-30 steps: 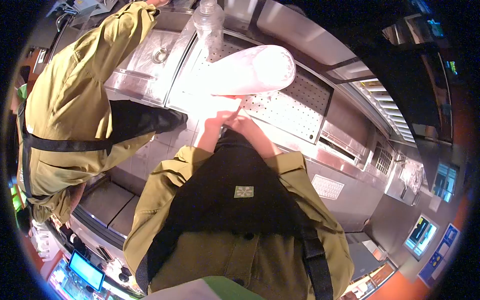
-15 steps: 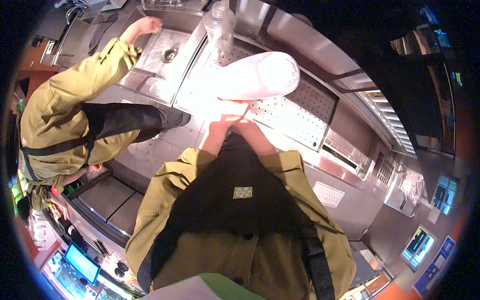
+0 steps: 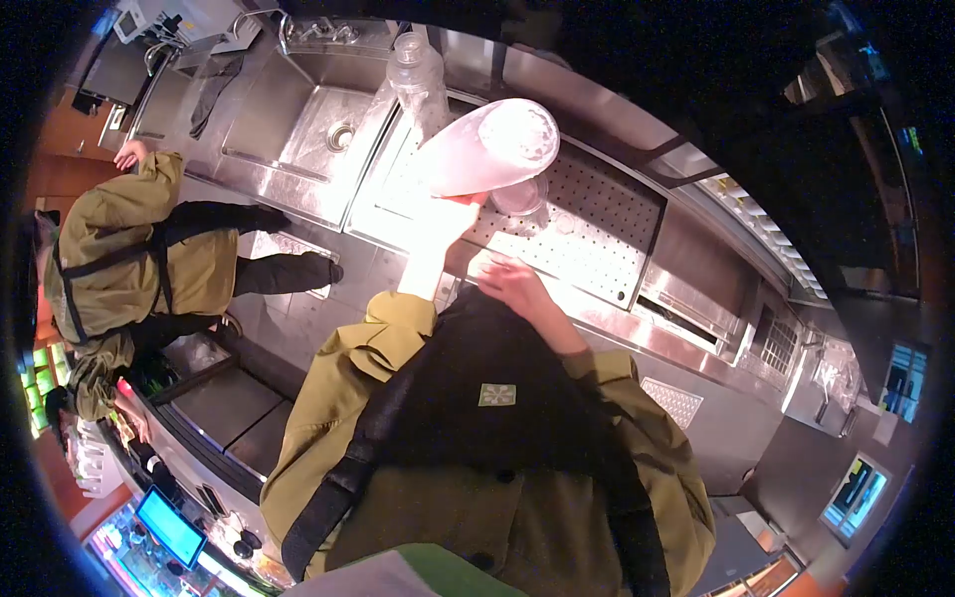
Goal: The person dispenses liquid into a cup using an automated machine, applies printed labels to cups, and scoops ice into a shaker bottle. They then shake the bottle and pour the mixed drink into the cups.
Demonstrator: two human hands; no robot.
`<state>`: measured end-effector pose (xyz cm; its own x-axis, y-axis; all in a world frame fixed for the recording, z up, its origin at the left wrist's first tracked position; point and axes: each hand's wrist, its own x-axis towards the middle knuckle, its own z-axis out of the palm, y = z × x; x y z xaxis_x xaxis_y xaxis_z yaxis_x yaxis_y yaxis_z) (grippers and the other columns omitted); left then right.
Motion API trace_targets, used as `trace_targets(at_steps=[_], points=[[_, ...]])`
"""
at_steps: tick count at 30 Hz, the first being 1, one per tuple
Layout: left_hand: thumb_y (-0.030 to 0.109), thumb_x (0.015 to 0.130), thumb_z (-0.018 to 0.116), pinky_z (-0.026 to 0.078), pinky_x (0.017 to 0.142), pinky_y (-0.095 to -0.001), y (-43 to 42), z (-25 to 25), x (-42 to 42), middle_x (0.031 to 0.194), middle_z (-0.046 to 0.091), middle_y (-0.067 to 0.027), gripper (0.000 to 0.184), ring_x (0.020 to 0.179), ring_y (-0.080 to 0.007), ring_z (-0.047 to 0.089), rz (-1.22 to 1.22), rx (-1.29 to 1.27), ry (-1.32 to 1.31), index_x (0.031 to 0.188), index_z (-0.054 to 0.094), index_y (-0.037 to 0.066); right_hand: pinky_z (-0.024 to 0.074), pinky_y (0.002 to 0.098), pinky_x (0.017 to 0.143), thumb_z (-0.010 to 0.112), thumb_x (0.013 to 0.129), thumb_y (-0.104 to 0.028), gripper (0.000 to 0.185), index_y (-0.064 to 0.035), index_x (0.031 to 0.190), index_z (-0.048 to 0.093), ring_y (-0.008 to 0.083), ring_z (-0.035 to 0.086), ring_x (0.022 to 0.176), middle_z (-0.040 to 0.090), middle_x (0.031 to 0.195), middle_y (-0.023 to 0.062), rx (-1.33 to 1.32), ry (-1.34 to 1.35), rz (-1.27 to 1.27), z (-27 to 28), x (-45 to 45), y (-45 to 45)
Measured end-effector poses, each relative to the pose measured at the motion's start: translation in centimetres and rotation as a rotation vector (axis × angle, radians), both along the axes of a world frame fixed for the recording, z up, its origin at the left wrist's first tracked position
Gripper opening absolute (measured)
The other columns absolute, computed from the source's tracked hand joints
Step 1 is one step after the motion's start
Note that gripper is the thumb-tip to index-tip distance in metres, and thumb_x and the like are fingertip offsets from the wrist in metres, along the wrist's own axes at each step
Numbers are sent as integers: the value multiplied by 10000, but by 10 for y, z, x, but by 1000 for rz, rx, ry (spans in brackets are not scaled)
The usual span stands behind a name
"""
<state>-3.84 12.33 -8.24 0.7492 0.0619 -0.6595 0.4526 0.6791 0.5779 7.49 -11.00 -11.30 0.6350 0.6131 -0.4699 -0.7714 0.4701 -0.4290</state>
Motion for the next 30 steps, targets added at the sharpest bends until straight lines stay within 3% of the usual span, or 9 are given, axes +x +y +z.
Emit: trace_targets(at_steps=[4, 5, 10, 14, 18, 21, 26, 27, 30], points=[[632, 830, 309, 286, 1003, -516, 4, 6, -25, 1373, 293, -150, 743, 1249, -329, 312, 37, 12, 46, 1361, 221, 119, 424, 406, 906, 460, 880, -239, 328, -26, 1127, 496, 252, 530, 1061, 548, 1127, 160, -75, 118, -32, 18, -13, -26], [631, 831, 309, 286, 1004, -516, 8, 8, -22, 1374, 292, -150, 743, 1249, -329, 312, 26, 7, 43, 1361, 220, 119, 436, 403, 891, 496, 861, -280, 327, -76, 1116, 504, 251, 547, 1023, 567, 1067, 118, -115, 76, -28, 25, -15, -29], [626, 833, 310, 284, 1007, -514, 14, 17, 37, 1376, 287, -151, 739, 1251, -329, 308, -45, -94, -48, 1363, 215, 120, 462, 351, 800, 444, 889, -346, 383, -69, 1152, 477, 205, 567, 910, 571, 1056, 105, -328, -118, -149, 83, -6, -30], [623, 835, 311, 282, 1009, -512, 7, 27, 121, 1378, 283, -151, 736, 1253, -329, 305, -123, -346, -142, 1364, 212, 121, 485, 313, 701, 421, 894, -365, 437, -57, 1203, 425, 177, 563, 866, 557, 1053, 100, -356, -337, -299, 124, 21, -37], [619, 837, 312, 281, 1012, -510, -2, 37, 176, 1379, 279, -152, 733, 1255, -329, 303, -203, -676, -159, 1365, 208, 121, 490, 249, 612, 449, 875, -400, 550, -40, 1279, 353, 153, 548, 886, 490, 1153, 96, -619, -539, -559, 197, 23, -7], [617, 838, 313, 280, 1014, -508, -10, 36, 199, 1381, 277, -152, 731, 1256, -329, 301, -203, -936, -135, 1366, 205, 122, 498, 257, 613, 501, 819, -476, 712, -68, 1354, 269, 149, 508, 955, 371, 1269, 83, -1024, -766, -549, 230, 20, 27], [702, 738, 432, 273, 981, -588, -4, 66, 209, 1392, 243, -146, 875, 1268, -353, 270, -206, -992, 120, 1378, 172, 166, 497, 257, 616, 625, 762, -332, 748, -73, 1359, 256, 166, 497, 910, 348, 1253, 109, -1315, -780, -530, 239, 16, 60], [704, 708, 471, 246, 995, -593, -7, 61, 209, 1399, 232, -137, 901, 1280, -351, 245, -213, -1036, 86, 1375, 180, 173, 495, 257, 601, 626, 776, -206, 693, -64, 1349, 264, 164, 494, 882, 361, 1233, 116, -1341, -717, -557, 239, 16, 61], [688, 700, 494, 227, 1001, -599, -5, 70, 212, 1400, 237, -128, 905, 1280, -344, 251, -198, -1077, 174, 1375, 182, 170, 494, 260, 588, 592, 800, -132, 636, -57, 1343, 270, 154, 490, 888, 372, 1225, 110, -1393, -667, -640, 230, 11, 50]])
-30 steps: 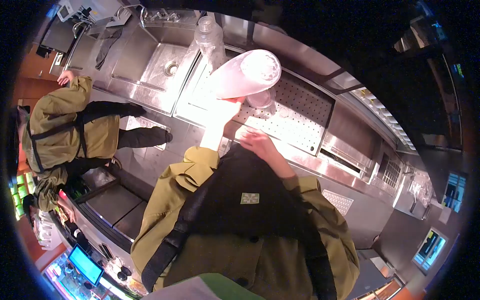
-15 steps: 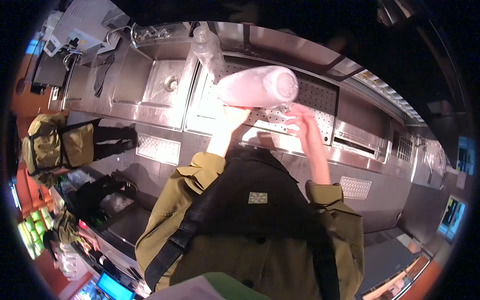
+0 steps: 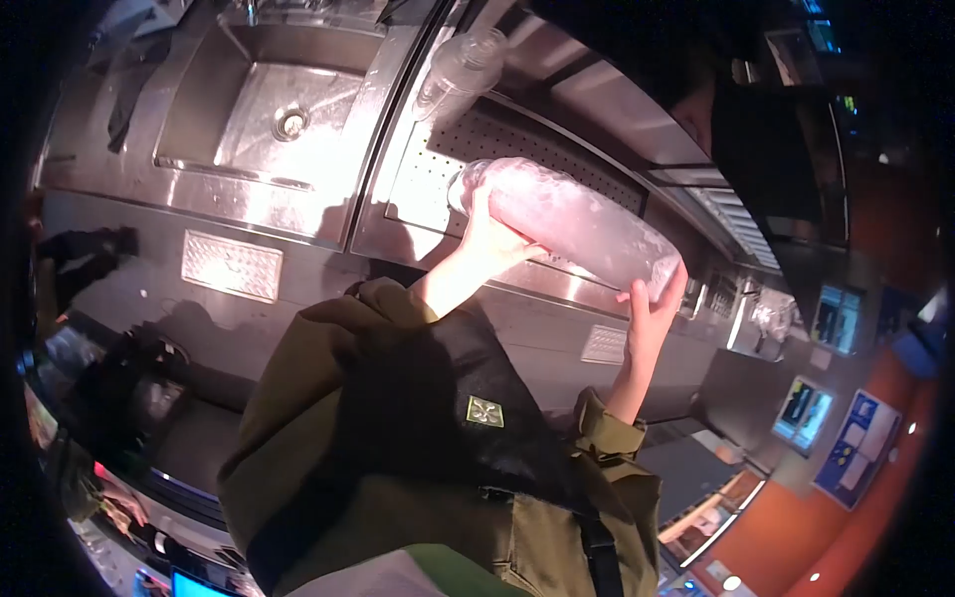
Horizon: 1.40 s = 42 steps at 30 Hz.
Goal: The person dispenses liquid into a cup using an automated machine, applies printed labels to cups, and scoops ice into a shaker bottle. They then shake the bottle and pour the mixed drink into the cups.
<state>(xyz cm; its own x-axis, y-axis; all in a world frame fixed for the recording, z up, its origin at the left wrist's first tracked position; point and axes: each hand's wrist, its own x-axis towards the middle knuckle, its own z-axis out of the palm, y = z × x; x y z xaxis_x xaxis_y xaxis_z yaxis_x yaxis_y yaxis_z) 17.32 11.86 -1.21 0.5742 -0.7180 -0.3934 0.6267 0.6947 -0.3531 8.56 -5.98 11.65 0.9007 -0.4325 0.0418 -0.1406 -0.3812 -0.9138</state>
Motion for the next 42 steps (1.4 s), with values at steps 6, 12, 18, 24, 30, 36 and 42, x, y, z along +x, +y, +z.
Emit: trace_targets(at_steps=[6, 12, 18, 24, 30, 36, 42], points=[[674, 752, 421, 260, 997, -562, -8, 2, 1, 1387, 295, -124, 817, 1271, -348, 282, 8, -181, -13, 1358, 238, 157, 498, 285, 579, 570, 810, -109, 587, -37, 1319, 287, 173, 503, 886, 434, 1165, 101, -48, -26, -20, 18, 4, 4], [657, 760, 428, 307, 985, -541, -7, 13, -2, 1373, 312, -125, 800, 1245, -345, 326, 31, -223, -77, 1351, 244, 151, 500, 286, 557, 584, 799, -128, 637, -26, 1338, 263, 182, 494, 913, 436, 1169, 110, -102, -27, -61, 36, 4, 11], [675, 757, 420, 374, 948, -514, -7, 17, -5, 1358, 326, -138, 820, 1221, -342, 363, 21, -282, -99, 1351, 241, 140, 476, 317, 729, 606, 815, -228, 680, -10, 1351, 248, 193, 487, 1000, 434, 1201, 108, -368, -46, -17, 44, -3, -10], [681, 760, 403, 346, 974, -520, -7, 23, -6, 1353, 328, -148, 834, 1225, -346, 356, 21, -305, -127, 1352, 234, 117, 344, 289, 935, 660, 772, -308, 767, 14, 1346, 266, 211, 413, 1132, 395, 1272, 126, -429, -44, -50, 55, -3, -1], [664, 763, 407, 301, 1001, -531, -4, 30, -5, 1364, 308, -155, 839, 1242, -348, 329, 26, -344, -113, 1359, 212, 106, 256, 354, 995, 665, 713, -320, 778, 51, 1304, 319, 243, 380, 1154, 405, 1252, 150, -447, -84, -80, 63, 1, 12], [662, 760, 411, 294, 1002, -528, 1, 36, -3, 1363, 309, -152, 836, 1241, -338, 330, 35, -341, -114, 1355, 219, 107, 266, 358, 991, 681, 706, -414, 839, 54, 1301, 318, 243, 382, 1159, 403, 1251, 152, -437, -135, -107, 67, 0, 15], [657, 769, 404, 310, 985, -535, 1, 38, -4, 1347, 334, -142, 803, 1229, -328, 349, 63, -363, -143, 1341, 256, 114, 270, 356, 989, 685, 692, -479, 901, 55, 1308, 301, 242, 379, 1166, 400, 1256, 155, -463, -154, -95, 73, -1, 20]])
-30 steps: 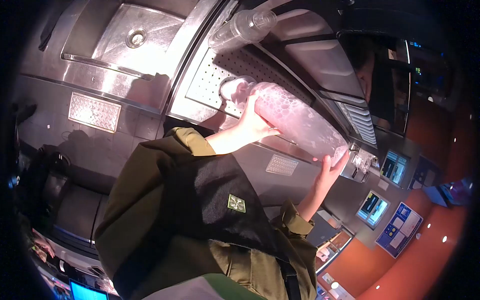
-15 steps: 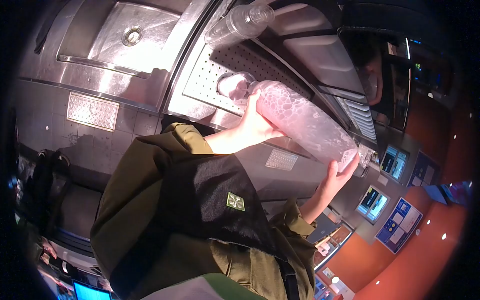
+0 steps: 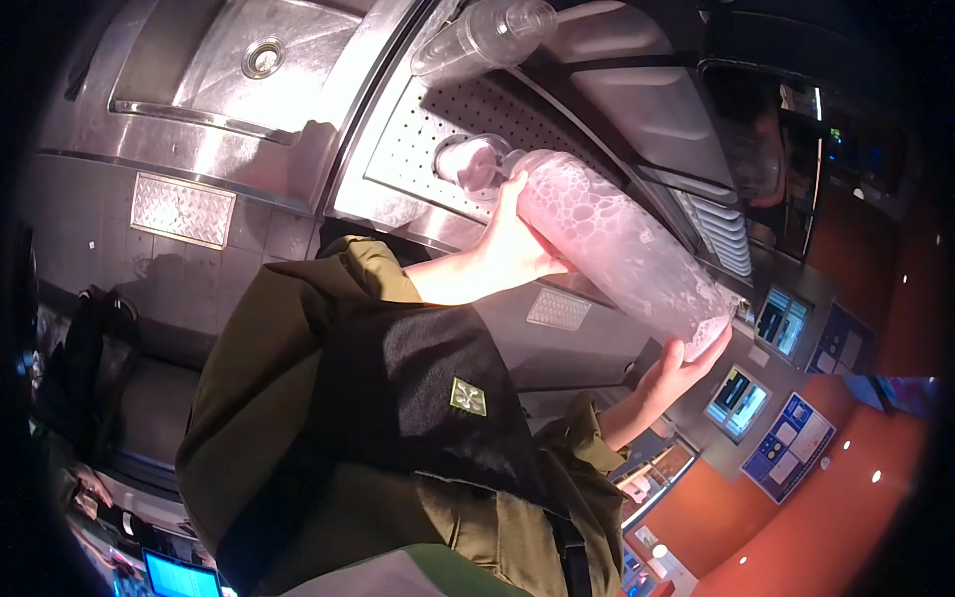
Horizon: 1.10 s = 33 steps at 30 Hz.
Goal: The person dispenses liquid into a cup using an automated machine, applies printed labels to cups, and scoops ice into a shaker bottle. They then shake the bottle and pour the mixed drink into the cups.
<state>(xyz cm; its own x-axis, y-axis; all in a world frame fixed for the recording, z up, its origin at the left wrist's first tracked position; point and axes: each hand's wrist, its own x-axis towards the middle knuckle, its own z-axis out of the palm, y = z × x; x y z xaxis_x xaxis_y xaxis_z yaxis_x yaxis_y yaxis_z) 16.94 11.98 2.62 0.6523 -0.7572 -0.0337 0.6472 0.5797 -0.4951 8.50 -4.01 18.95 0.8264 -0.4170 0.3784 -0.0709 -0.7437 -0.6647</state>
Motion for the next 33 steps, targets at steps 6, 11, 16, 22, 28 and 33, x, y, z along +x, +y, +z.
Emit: trace_targets(at_steps=[6, 11, 16, 22, 28, 33], points=[[660, 775, 384, 301, 989, -538, 3, 3, 1, 1346, 338, -141, 793, 1232, -327, 344, -10, 20, -13, 1340, 260, 117, 271, 357, 988, 684, 688, -496, 914, 54, 1308, 299, 245, 382, 1163, 399, 1254, 159, -13, 5, -3, 0, 1, 2], [669, 771, 371, 275, 1000, -542, 1, 0, 1, 1348, 335, -140, 796, 1237, -332, 335, -20, 20, -10, 1343, 258, 127, 267, 363, 992, 685, 688, -492, 906, 54, 1306, 310, 248, 374, 1171, 392, 1262, 160, -25, 24, -14, -1, 0, -4], [673, 768, 361, 255, 1014, -533, 1, -3, 1, 1368, 307, -143, 806, 1250, -337, 313, -31, -23, -1, 1349, 246, 126, 256, 365, 999, 684, 698, -472, 885, 51, 1308, 314, 247, 364, 1178, 385, 1266, 160, -16, 25, -18, -7, -1, -7], [674, 768, 354, 239, 1029, -522, -2, -8, -1, 1378, 295, -142, 824, 1256, -335, 305, -16, -8, 6, 1358, 230, 113, 243, 357, 1005, 701, 704, -409, 849, 46, 1308, 316, 238, 357, 1182, 380, 1272, 151, 39, 58, 33, -9, 3, -6], [693, 753, 390, 356, 964, -513, -2, -15, -3, 1338, 345, -150, 834, 1212, -338, 373, -28, 14, 20, 1340, 256, 115, 224, 349, 1013, 698, 723, -322, 789, 42, 1307, 314, 234, 344, 1190, 382, 1270, 141, 52, 133, 58, -9, 8, -2], [707, 742, 403, 414, 917, -500, -8, -20, -6, 1330, 349, -152, 856, 1187, -347, 402, 8, 39, 22, 1340, 254, 113, 216, 343, 1016, 692, 735, -259, 751, 38, 1309, 310, 232, 335, 1199, 372, 1283, 141, -2, 161, 71, -12, 10, -9]])
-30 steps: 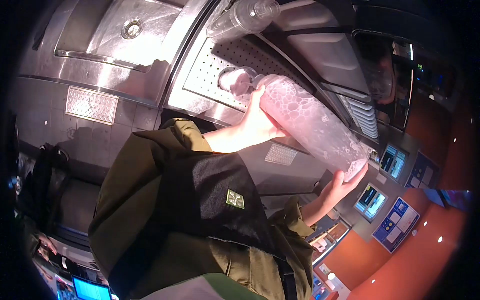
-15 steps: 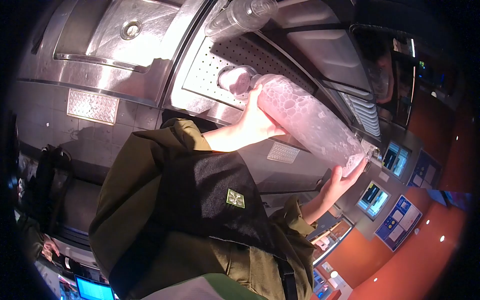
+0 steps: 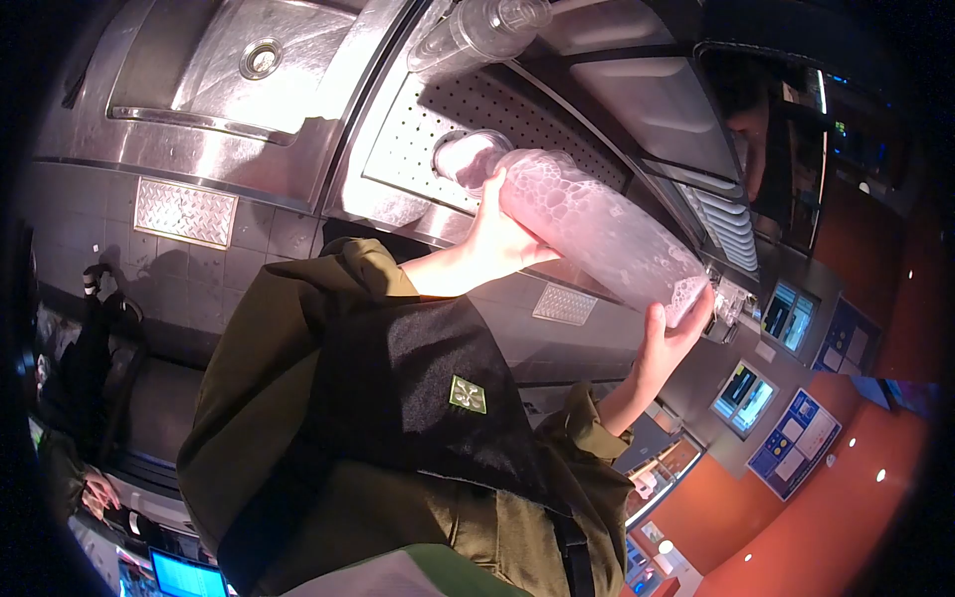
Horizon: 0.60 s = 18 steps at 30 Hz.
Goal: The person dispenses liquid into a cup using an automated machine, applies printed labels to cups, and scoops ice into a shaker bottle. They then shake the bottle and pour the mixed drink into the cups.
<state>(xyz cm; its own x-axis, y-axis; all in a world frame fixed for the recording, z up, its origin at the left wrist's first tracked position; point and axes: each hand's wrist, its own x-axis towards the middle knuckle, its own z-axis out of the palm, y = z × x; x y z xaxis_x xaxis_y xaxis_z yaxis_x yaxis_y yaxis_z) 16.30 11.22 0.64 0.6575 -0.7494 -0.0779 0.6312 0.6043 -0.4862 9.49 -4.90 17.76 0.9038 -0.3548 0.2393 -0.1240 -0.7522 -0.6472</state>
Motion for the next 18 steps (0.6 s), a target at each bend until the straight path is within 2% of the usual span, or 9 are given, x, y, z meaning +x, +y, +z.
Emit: trace_targets(at_steps=[4, 7, 16, 18], points=[[711, 735, 418, 422, 912, -497, -1, -4, -2, 1327, 353, -148, 854, 1184, -347, 406, -7, -17, 20, 1335, 266, 122, 210, 342, 1020, 686, 746, -250, 741, 35, 1312, 303, 232, 331, 1205, 365, 1293, 141, 31, 36, 7, -1, 2, 5], [703, 741, 395, 413, 924, -489, -1, -5, -2, 1331, 358, -106, 787, 1208, -308, 384, 11, -28, -17, 1330, 296, 189, 206, 341, 1023, 686, 750, -245, 736, 34, 1312, 302, 231, 326, 1210, 364, 1295, 141, 16, 24, -13, -5, 0, 4], [648, 786, 340, 427, 904, -495, 2, -10, -1, 1319, 374, -85, 693, 1214, -302, 382, -32, 0, 3, 1313, 317, 200, 206, 341, 1026, 679, 755, -225, 742, 32, 1328, 282, 234, 323, 1212, 362, 1299, 139, 99, 20, -37, -14, -6, 3], [633, 789, 375, 433, 898, -493, 2, -14, -1, 1326, 368, -82, 684, 1222, -303, 374, -66, -4, 25, 1314, 315, 199, 209, 338, 1025, 669, 761, -220, 742, 32, 1333, 270, 234, 322, 1213, 360, 1302, 139, 107, 20, -57, -17, -11, 1]])
